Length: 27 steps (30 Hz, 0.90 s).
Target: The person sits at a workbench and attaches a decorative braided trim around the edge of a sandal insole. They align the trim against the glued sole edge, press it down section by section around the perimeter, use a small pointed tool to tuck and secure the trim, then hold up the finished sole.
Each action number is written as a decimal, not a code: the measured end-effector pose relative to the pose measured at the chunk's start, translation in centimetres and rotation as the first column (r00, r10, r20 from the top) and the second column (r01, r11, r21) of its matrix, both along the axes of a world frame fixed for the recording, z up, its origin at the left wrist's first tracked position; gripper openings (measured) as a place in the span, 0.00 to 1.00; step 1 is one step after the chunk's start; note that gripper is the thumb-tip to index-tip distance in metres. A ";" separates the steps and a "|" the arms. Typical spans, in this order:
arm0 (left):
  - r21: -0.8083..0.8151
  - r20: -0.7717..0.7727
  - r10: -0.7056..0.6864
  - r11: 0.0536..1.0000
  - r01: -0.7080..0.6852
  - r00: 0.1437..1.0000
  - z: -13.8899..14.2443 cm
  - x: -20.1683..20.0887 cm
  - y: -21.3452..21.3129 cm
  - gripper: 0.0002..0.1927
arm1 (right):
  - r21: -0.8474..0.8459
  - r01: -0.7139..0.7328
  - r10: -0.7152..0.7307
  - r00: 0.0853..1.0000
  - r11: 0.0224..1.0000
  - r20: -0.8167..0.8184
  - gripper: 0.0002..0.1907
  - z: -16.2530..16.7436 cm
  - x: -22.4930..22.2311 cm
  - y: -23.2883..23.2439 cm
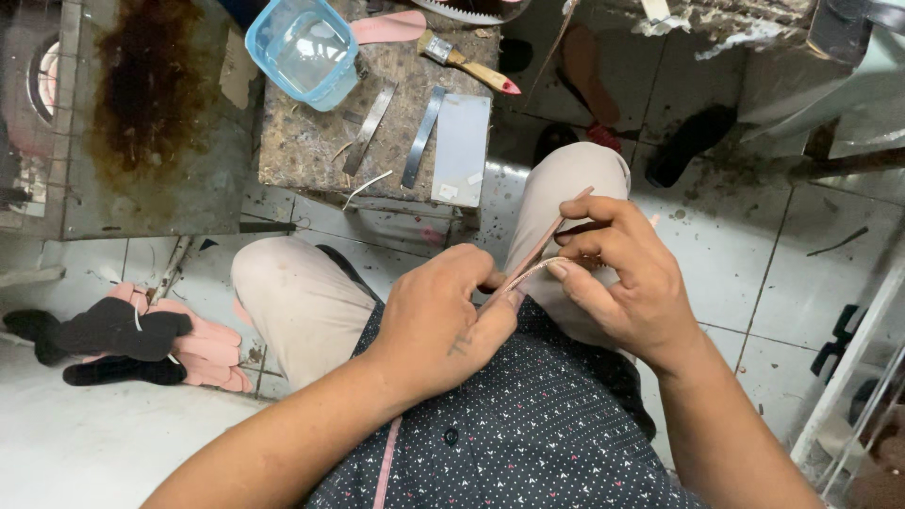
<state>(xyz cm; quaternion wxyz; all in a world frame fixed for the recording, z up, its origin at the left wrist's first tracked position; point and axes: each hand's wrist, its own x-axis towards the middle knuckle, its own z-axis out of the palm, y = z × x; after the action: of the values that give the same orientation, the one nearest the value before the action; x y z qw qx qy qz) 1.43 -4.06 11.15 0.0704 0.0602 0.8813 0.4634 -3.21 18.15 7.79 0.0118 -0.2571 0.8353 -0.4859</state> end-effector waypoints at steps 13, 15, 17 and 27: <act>0.015 -0.015 -0.011 1.000 0.011 1.000 -0.8 -0.7 0.2 0.10 | 0.001 0.034 -0.034 0.998 0.999 -0.050 0.08 -0.8 -0.3 -0.7; 0.017 -0.040 0.001 1.000 -0.001 0.999 -0.9 -0.7 0.3 0.09 | -0.009 0.038 -0.038 0.999 0.999 -0.019 0.08 -0.8 -0.3 -0.7; 0.025 -0.052 0.003 1.000 -0.001 0.999 -1.1 -0.8 0.3 0.09 | -0.026 0.034 -0.035 0.999 0.999 -0.013 0.08 -0.9 -0.3 -0.7; 0.078 -0.092 0.011 0.997 -0.004 0.996 -1.1 -1.3 0.6 0.13 | -0.001 0.044 -0.044 0.998 0.999 -0.045 0.08 -1.0 -0.4 -0.7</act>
<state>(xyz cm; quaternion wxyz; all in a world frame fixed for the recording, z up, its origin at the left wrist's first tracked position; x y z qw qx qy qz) 0.10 -3.44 10.03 0.0255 0.0811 0.8652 0.4942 -3.60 17.43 6.75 -0.0178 -0.2496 0.8406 -0.4803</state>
